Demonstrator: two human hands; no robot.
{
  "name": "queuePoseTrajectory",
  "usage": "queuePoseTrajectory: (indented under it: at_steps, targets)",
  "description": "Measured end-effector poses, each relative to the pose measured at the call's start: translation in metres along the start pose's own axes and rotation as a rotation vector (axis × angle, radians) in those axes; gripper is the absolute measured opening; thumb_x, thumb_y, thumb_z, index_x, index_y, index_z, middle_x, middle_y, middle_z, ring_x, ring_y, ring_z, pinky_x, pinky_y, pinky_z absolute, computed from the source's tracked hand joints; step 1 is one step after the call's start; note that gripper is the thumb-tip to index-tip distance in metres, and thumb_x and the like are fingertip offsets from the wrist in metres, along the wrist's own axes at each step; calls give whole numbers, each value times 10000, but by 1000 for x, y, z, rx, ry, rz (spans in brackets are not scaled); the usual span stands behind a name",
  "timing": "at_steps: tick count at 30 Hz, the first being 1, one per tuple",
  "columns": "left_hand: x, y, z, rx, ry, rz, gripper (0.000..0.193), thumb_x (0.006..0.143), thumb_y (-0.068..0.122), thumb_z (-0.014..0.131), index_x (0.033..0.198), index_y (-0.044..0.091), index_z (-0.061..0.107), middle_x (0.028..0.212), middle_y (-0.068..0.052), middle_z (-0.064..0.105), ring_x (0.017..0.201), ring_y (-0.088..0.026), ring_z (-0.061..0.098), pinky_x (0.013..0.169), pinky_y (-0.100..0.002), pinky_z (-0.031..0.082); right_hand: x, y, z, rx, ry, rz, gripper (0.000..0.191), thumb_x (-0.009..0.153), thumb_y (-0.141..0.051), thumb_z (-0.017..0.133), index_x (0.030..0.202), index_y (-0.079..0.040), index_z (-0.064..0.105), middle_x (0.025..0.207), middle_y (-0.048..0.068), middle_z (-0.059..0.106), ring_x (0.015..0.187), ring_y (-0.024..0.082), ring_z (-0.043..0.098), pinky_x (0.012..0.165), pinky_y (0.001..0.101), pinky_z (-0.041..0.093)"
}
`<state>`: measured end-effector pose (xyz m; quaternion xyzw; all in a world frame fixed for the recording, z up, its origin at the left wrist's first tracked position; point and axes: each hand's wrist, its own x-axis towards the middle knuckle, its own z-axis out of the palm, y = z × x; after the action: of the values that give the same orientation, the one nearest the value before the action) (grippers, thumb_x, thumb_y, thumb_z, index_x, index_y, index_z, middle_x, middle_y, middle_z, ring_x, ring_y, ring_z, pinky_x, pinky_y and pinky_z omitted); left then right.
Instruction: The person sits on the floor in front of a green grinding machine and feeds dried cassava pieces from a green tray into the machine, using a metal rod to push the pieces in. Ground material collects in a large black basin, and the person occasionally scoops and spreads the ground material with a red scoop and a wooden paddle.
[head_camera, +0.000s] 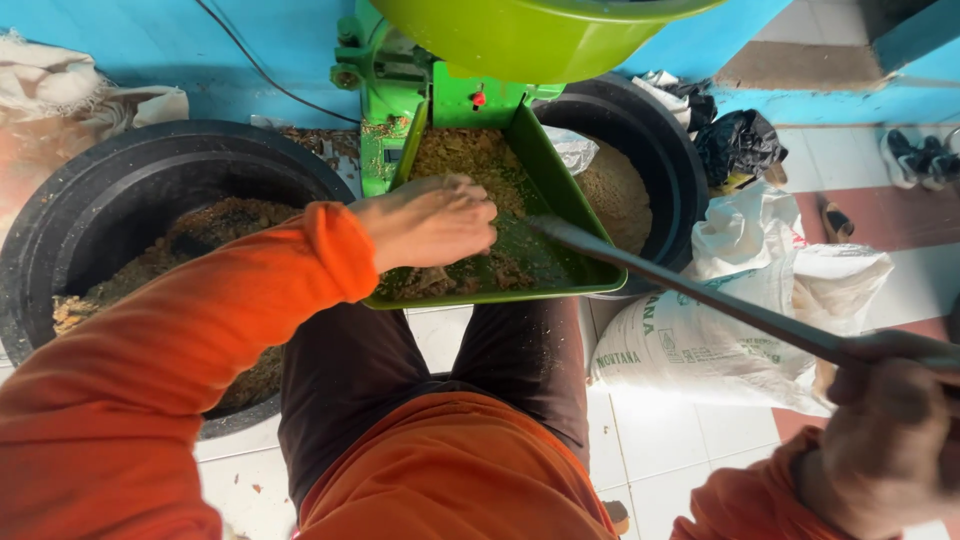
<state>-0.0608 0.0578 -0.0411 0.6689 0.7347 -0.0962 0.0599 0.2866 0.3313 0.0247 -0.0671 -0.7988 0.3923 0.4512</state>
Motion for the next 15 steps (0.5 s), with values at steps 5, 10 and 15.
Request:
queuePoseTrajectory:
  at_steps: [5, 10, 15]
  targets:
    - [44, 3, 29, -170, 475, 486, 467, 913, 182, 576, 1377, 147, 612, 1449, -48, 572, 1310, -280, 597, 1104, -455, 434, -3, 74, -53, 114, 24, 122, 433, 1254, -242, 383, 967, 53, 519, 799, 138, 526, 641, 166, 450, 650, 234, 410]
    - [85, 9, 27, -230, 274, 514, 599, 938, 279, 530, 1528, 208, 444, 1641, -37, 322, 1301, -327, 544, 1086, -474, 426, 3, 116, -58, 325, 87, 169, 426, 1245, -246, 395, 972, 54, 527, 790, 128, 516, 636, 161, 439, 643, 232, 392]
    - [80, -32, -1, 111, 177, 218, 247, 1047, 339, 491, 1270, 361, 595, 1551, -88, 439, 1315, -226, 577, 1060, -557, 482, 11, 123, -51, 430, 118, 193, 420, 1236, -250, 407, 977, 55, 534, 782, 118, 506, 632, 156, 429, 637, 231, 374]
